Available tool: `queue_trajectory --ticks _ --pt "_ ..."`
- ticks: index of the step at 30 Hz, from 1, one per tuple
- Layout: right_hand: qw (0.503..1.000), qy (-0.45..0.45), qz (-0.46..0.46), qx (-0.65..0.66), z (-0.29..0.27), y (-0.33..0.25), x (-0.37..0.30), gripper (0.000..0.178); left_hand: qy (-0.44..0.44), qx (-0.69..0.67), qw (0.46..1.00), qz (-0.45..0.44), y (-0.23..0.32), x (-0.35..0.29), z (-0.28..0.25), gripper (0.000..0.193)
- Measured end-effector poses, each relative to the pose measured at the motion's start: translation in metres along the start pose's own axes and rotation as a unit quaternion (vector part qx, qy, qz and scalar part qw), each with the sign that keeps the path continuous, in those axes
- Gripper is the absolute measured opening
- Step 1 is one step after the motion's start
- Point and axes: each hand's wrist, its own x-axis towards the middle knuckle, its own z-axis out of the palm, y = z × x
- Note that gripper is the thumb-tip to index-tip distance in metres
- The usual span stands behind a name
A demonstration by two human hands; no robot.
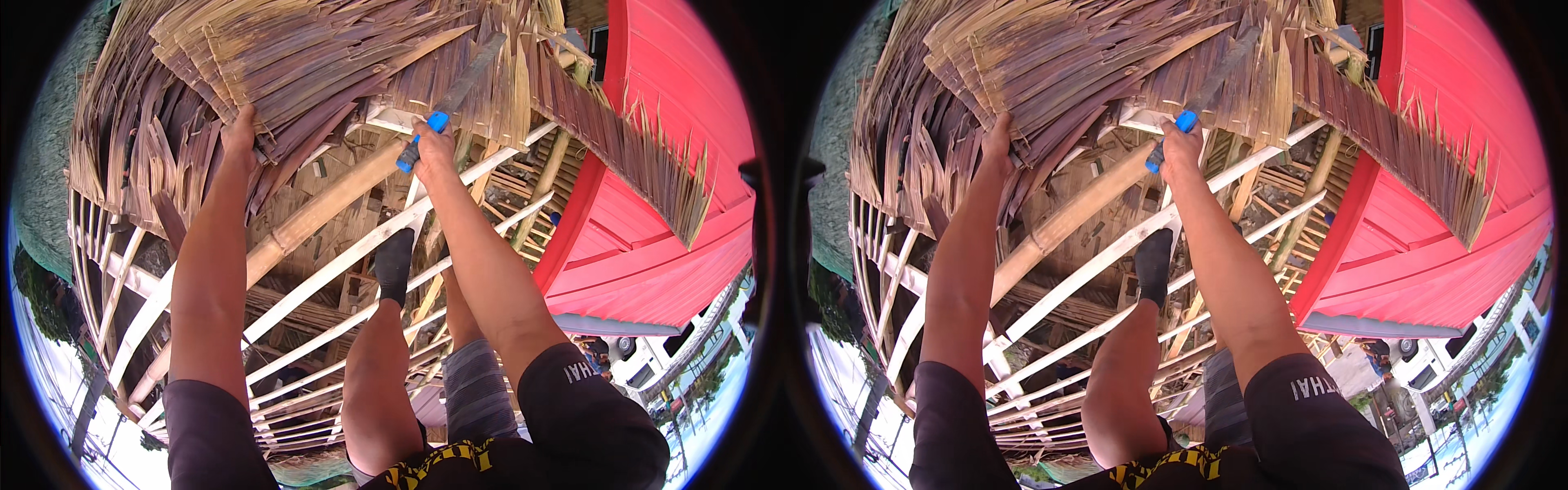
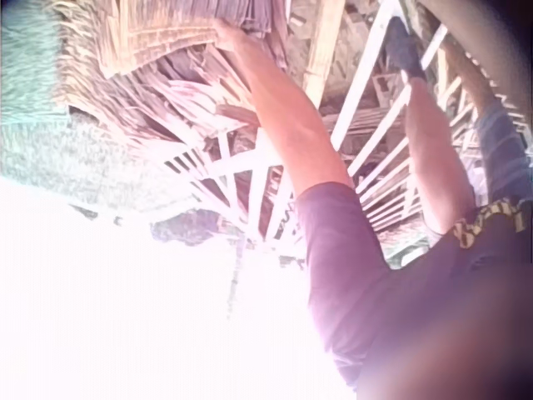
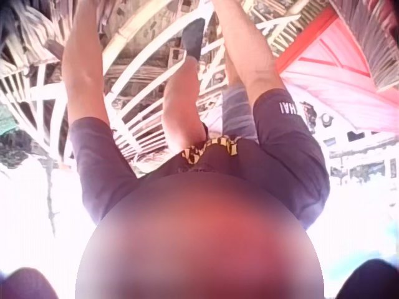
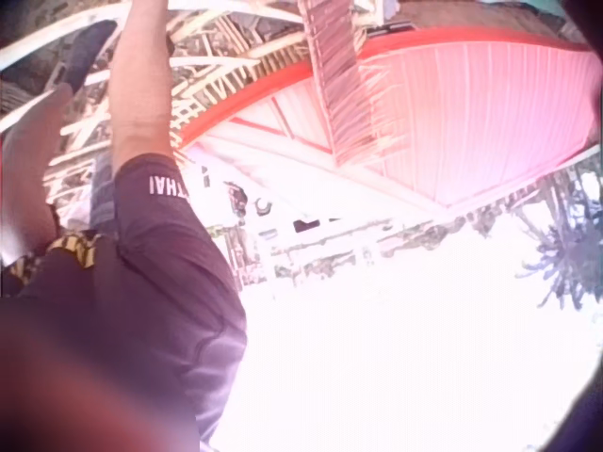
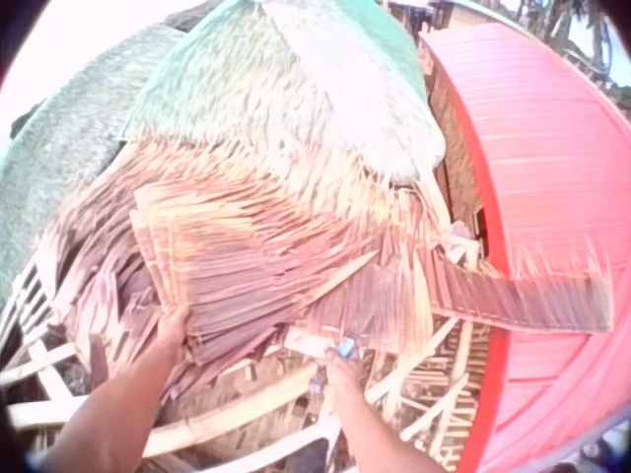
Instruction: The person installs thatch roofing material on a wooden roof frame. They position bundles of dried palm leaves over the rafters, then use a hammer and nails to secure the thatch to the wooden structure.
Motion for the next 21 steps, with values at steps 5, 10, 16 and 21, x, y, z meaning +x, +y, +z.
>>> queue_trajectory --ticks 5,10,16,21 --pt "0.990 0.116 -0.070 -0.045 0.033 0.014 0.095 0.037 -0.038 -0.039 0.998 -0.020 -0.003 -0.006 0.000 0.055" --pt "0.723 0.208 -0.465 -0.466 0.008 -0.134 0.072 0.043 -0.028 -0.053 0.998 -0.003 0.007 -0.027 0.003 0.058" --pt "0.552 -0.059 -0.648 -0.521 0.098 -0.134 -0.024 0.042 0.038 -0.122 0.991 -0.030 0.011 -0.079 0.037 0.055" --pt "0.612 -0.220 -0.468 -0.598 0.165 -0.021 -0.078 0.032 0.021 -0.200 0.979 0.034 -0.018 -0.103 0.059 0.048"
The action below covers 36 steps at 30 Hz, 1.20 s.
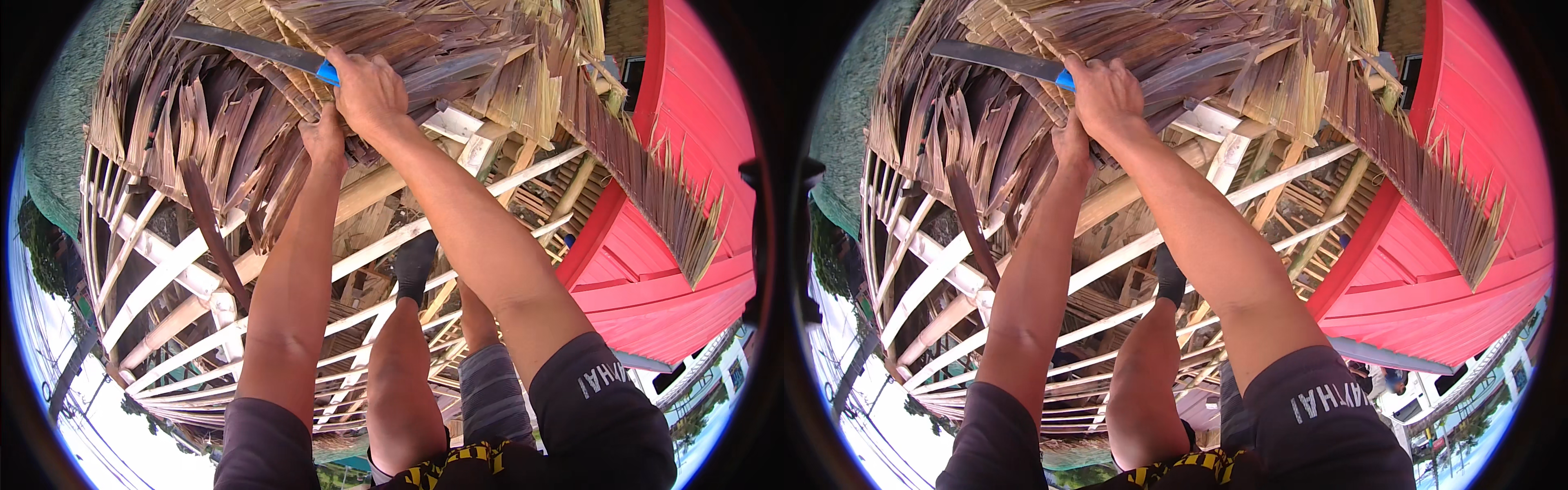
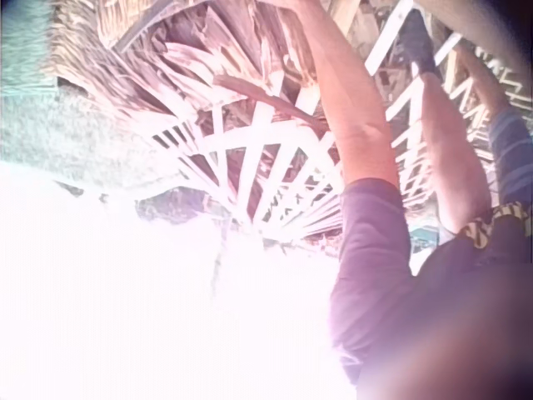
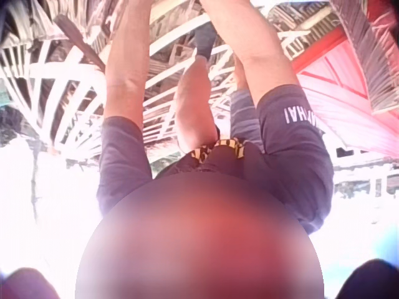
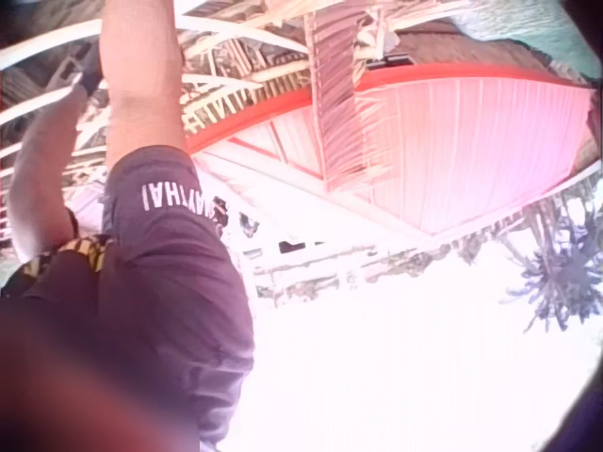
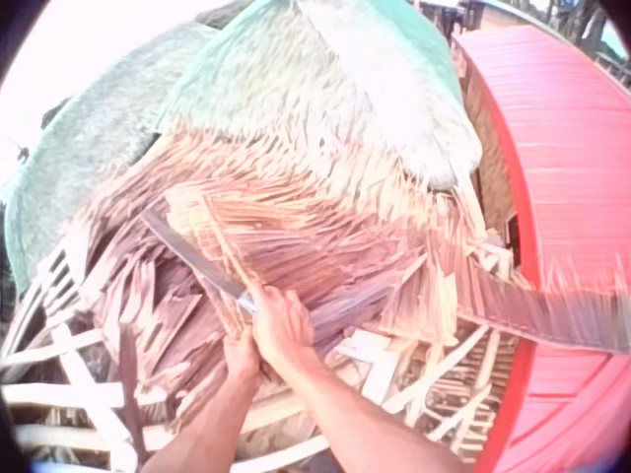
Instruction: The person installs thatch roofing material on a wooden roof frame. They position bundles of dried palm leaves over the rafters, then use a hammer and nails to secure the thatch to the wooden structure.
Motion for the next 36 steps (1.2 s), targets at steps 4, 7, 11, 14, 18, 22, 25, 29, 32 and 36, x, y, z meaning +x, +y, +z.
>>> queue_trajectory --ticks 4,7,11,14,18,22,25,29,32,36 --pt "0.993 -0.083 0.070 0.054 0.026 -0.011 -0.012 0.033 -0.022 -0.057 0.998 -0.021 -0.004 -0.002 -0.007 0.053" --pt "0.978 -0.065 0.150 0.129 0.038 -0.001 -0.012 0.033 -0.013 -0.080 0.996 -0.024 0.005 -0.007 -0.007 0.055" --pt "0.942 -0.019 0.231 0.243 0.058 0.020 -0.005 0.034 -0.081 -0.024 0.992 -0.099 0.025 -0.010 -0.004 0.067" --pt "0.884 -0.006 0.240 0.401 0.048 0.039 -0.017 0.028 -0.075 0.017 0.980 -0.186 0.037 0.002 0.009 0.064" --pt "0.852 0.119 0.241 0.450 0.008 0.070 -0.107 0.040 0.020 0.103 0.988 -0.116 0.041 0.028 0.027 0.068" --pt "0.876 0.211 0.311 0.303 0.021 0.110 -0.210 0.027 0.039 0.116 0.988 -0.096 0.030 0.059 0.039 0.077" --pt "0.898 0.015 0.407 0.165 0.046 0.127 -0.229 0.018 0.027 0.129 0.985 -0.109 0.019 0.080 0.041 0.079" --pt "0.805 0.034 0.470 0.361 -0.031 0.146 -0.206 0.017 0.012 0.156 0.979 -0.129 0.014 0.100 0.037 0.080" --pt "0.829 0.252 0.285 0.411 -0.136 0.167 -0.192 0.014 -0.023 0.142 0.982 -0.122 0.010 0.108 0.032 0.063" --pt "0.744 0.532 0.203 0.350 -0.126 0.162 -0.173 0.031 -0.073 0.100 0.981 -0.148 0.006 0.106 0.030 0.065"
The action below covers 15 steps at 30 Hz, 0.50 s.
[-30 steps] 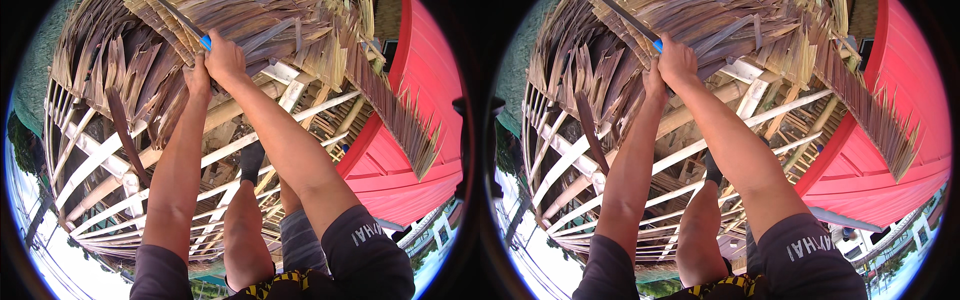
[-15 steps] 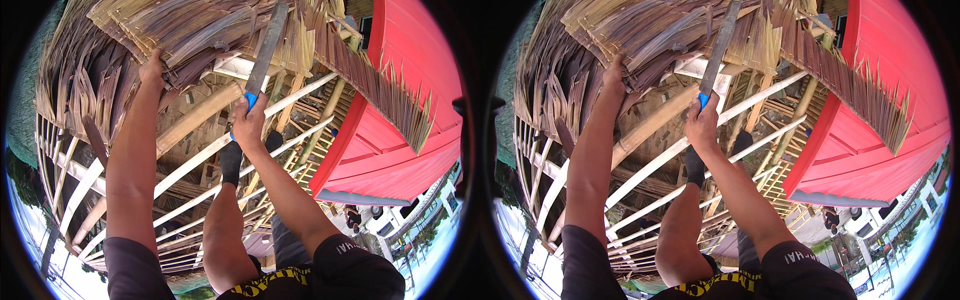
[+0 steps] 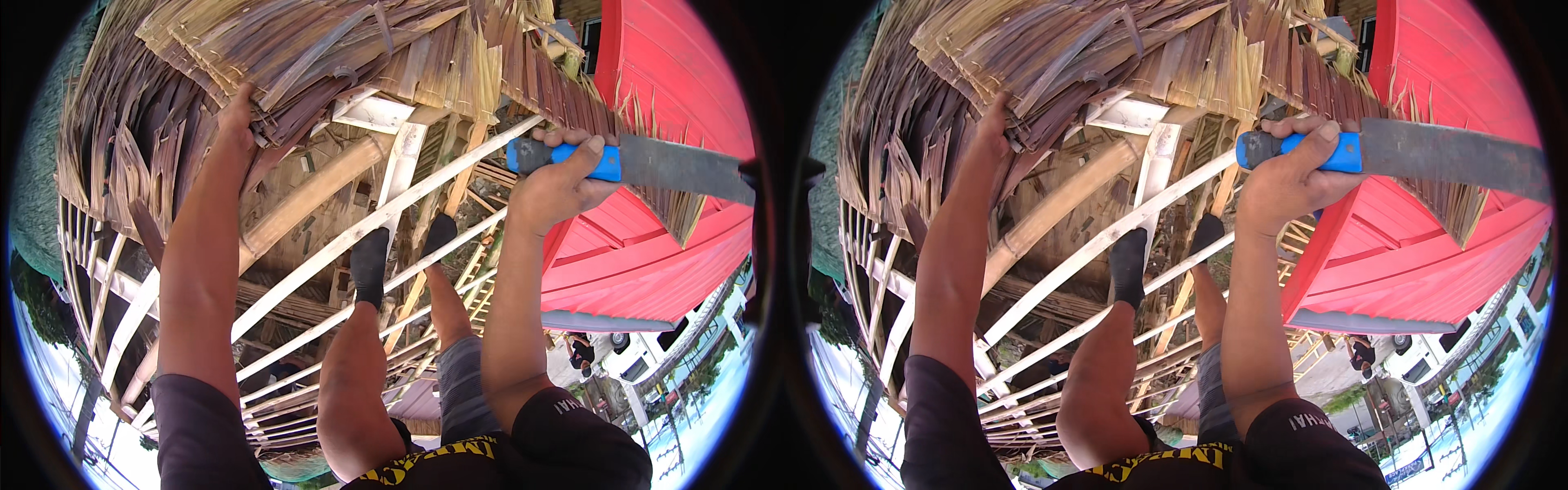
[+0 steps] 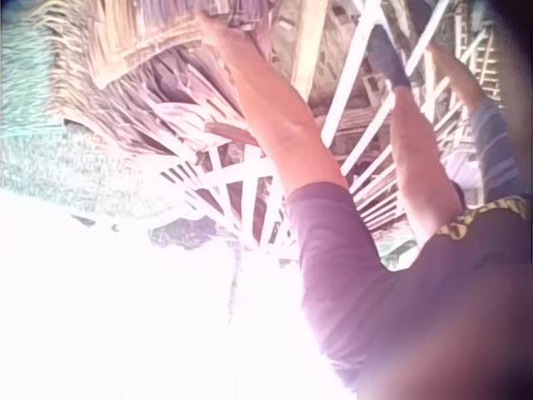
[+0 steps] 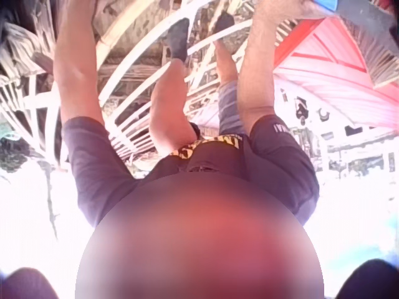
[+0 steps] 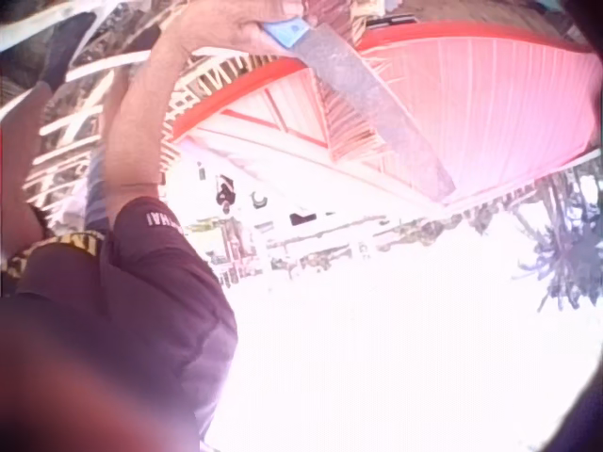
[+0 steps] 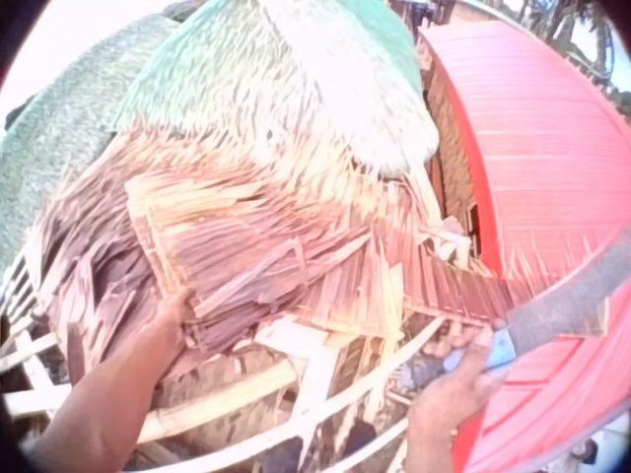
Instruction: The person installs thatch roofing material on a wooden roof frame. They position bundles of dried palm leaves over the rafters, then use a hammer and nails to secure the thatch to the wooden structure.
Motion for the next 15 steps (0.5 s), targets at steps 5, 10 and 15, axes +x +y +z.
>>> queue_trajectory --ticks 5,10,15 --pt "0.819 -0.391 0.244 -0.340 0.005 0.056 -0.123 0.031 0.092 0.074 0.992 0.039 0.009 -0.018 0.013 0.074" --pt "0.933 -0.267 0.226 -0.083 -0.025 -0.012 -0.016 0.010 0.062 0.057 0.995 0.058 0.014 -0.034 0.015 0.076" --pt "0.996 -0.041 0.077 0.004 0.026 0.014 -0.067 0.016 0.013 0.001 1.000 0.024 0.001 -0.024 0.008 0.070"
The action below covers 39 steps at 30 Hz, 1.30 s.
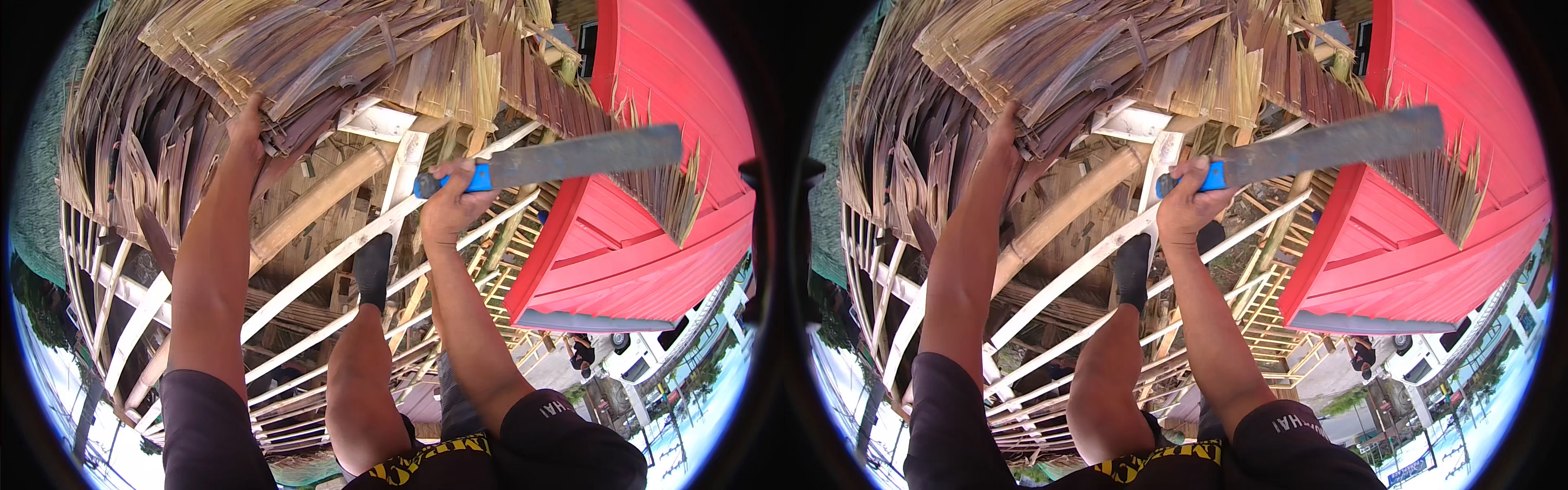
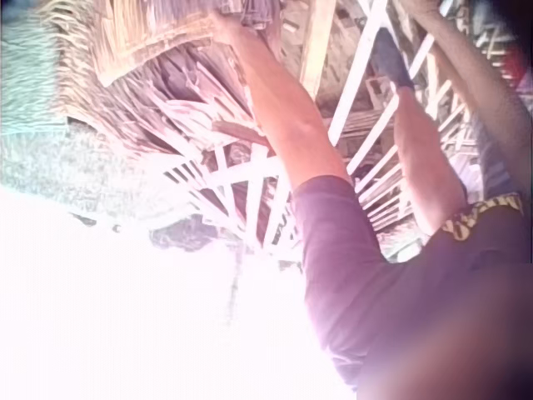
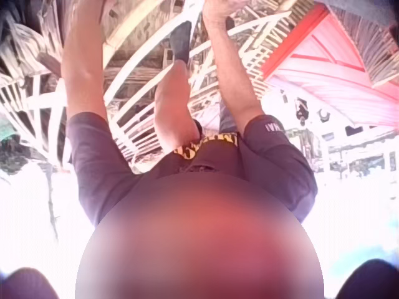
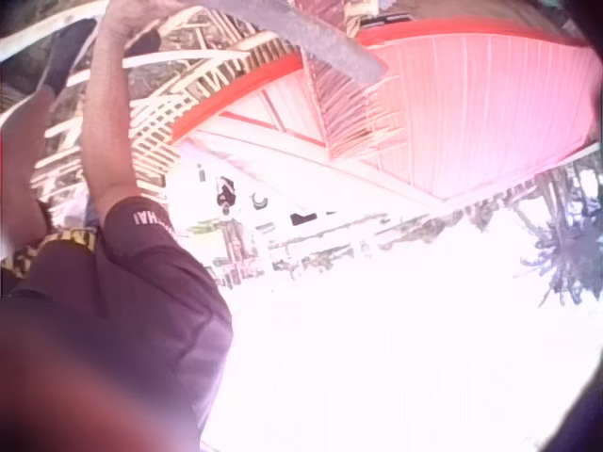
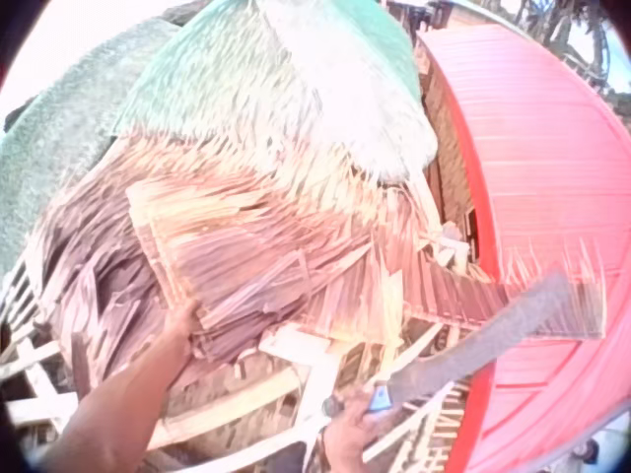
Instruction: The person installs thatch roofing material on a wooden roof frame. They position bundles of dried palm leaves over the rafters, then use a hammer and nails to secure the thatch to the wooden structure.
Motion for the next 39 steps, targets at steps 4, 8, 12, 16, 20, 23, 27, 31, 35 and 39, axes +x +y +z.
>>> queue_trajectory --ticks 4,8,12,16,20,23,27,31,35,39 --pt "0.836 -0.288 0.346 -0.313 -0.029 0.097 -0.098 0.012 0.025 0.018 0.998 0.063 -0.007 0.004 -0.004 0.081" --pt "0.911 -0.135 0.364 -0.141 -0.075 0.121 -0.048 0.016 0.012 0.015 0.999 0.041 -0.004 -0.003 -0.001 0.072" --pt "0.934 -0.005 0.352 0.057 -0.029 0.147 0.082 0.020 0.032 0.040 0.999 0.011 0.004 -0.014 0.005 0.071" --pt "0.970 0.057 0.238 -0.002 0.017 0.163 0.154 0.018 0.029 0.023 0.999 0.037 0.008 -0.025 0.008 0.071" --pt "0.918 0.005 -0.222 -0.329 0.087 0.123 0.145 0.033 0.013 0.007 0.999 0.039 0.009 -0.028 0.008 0.067" --pt "0.838 -0.195 -0.359 -0.361 0.165 0.065 0.110 0.037 0.030 0.026 0.998 0.048 0.007 -0.023 0.006 0.070" --pt "0.600 -0.469 -0.455 -0.461 0.260 0.004 0.043 0.029 0.036 0.047 0.998 0.033 -0.003 -0.007 0.000 0.091" --pt "0.595 -0.528 -0.340 -0.502 0.304 0.002 -0.004 0.032 0.019 0.024 0.998 0.054 -0.017 0.006 -0.006 0.102" --pt "0.563 -0.604 -0.271 -0.495 0.334 0.026 -0.008 0.033 0.084 0.020 0.991 0.105 -0.026 -0.001 -0.005 0.096" --pt "0.473 -0.634 -0.260 -0.553 0.361 0.037 -0.011 0.037 0.126 0.060 0.982 0.124 -0.023 -0.018 0.003 0.093"
